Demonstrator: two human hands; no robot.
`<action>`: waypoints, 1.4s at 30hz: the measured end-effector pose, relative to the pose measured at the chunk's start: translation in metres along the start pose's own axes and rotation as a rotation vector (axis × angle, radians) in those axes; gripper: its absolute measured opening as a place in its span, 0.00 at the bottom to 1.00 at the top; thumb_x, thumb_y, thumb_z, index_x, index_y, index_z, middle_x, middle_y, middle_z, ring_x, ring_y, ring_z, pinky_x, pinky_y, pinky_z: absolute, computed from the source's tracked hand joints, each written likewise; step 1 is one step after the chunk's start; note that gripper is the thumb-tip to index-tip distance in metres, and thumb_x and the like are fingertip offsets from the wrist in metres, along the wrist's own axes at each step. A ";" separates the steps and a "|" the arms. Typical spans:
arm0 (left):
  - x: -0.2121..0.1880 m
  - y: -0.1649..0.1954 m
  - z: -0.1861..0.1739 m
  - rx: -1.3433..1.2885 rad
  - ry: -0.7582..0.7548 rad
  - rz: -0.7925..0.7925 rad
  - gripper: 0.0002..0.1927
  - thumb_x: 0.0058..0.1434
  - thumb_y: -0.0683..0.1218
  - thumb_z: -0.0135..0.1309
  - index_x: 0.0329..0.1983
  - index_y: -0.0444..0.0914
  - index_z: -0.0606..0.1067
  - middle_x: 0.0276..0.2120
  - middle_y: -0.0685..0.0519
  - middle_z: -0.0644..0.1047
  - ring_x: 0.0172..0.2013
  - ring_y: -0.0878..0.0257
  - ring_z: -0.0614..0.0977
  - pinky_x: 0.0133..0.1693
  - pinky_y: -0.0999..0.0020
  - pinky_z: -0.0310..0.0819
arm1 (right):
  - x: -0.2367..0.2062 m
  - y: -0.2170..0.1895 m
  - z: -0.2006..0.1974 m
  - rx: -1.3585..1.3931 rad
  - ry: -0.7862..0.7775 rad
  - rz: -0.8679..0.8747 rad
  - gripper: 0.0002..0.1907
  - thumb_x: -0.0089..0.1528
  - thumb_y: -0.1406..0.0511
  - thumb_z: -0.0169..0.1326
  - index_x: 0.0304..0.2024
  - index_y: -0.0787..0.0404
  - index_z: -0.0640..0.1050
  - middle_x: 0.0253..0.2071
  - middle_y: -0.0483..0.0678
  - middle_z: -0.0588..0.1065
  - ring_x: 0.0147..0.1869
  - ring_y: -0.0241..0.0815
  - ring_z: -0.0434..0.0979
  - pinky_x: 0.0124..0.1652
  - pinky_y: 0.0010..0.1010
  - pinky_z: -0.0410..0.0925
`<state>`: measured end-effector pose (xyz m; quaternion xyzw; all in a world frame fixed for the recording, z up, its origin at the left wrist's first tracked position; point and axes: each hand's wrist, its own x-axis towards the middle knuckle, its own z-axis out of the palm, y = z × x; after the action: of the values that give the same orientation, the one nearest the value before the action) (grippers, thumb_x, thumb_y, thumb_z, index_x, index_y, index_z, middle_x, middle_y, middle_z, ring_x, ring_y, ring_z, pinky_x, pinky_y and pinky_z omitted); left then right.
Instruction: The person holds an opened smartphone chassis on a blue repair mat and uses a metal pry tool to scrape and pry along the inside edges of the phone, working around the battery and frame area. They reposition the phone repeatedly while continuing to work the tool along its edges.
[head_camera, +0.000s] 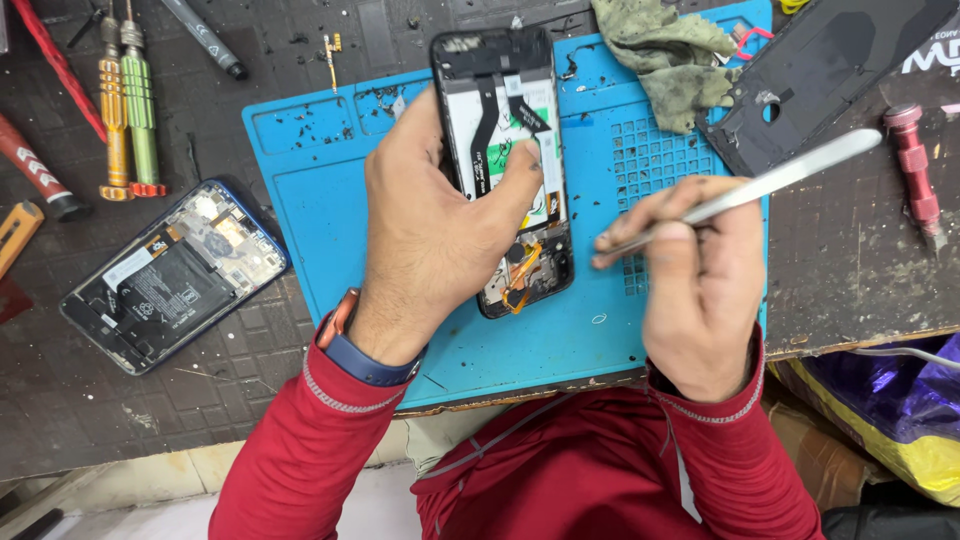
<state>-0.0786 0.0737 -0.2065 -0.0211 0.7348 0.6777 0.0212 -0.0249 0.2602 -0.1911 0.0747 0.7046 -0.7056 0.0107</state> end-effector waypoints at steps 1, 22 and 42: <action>-0.001 -0.001 0.000 -0.049 0.004 0.017 0.12 0.68 0.39 0.60 0.53 0.32 0.75 0.43 0.53 0.84 0.42 0.70 0.83 0.47 0.71 0.82 | -0.001 -0.001 0.001 0.064 0.024 -0.021 0.03 0.69 0.71 0.42 0.46 0.61 0.65 0.36 0.43 0.72 0.38 0.31 0.77 0.40 0.24 0.76; -0.015 0.021 0.012 0.022 0.213 0.131 0.17 0.64 0.38 0.59 0.56 0.31 0.73 0.38 0.49 0.83 0.36 0.67 0.85 0.39 0.69 0.81 | 0.020 -0.034 0.021 -1.068 -0.118 -0.061 0.08 0.59 0.62 0.62 0.33 0.61 0.79 0.18 0.52 0.73 0.21 0.52 0.75 0.23 0.42 0.66; -0.011 0.017 0.022 -0.015 0.228 0.074 0.15 0.62 0.38 0.56 0.52 0.31 0.73 0.34 0.50 0.83 0.33 0.66 0.85 0.35 0.69 0.80 | 0.029 -0.013 0.019 -1.133 -0.082 -0.051 0.13 0.55 0.61 0.63 0.28 0.61 0.74 0.19 0.51 0.75 0.24 0.56 0.77 0.25 0.46 0.68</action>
<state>-0.0683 0.0966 -0.1903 -0.0711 0.7274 0.6768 -0.0877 -0.0572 0.2438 -0.1821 0.0127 0.9736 -0.2200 0.0592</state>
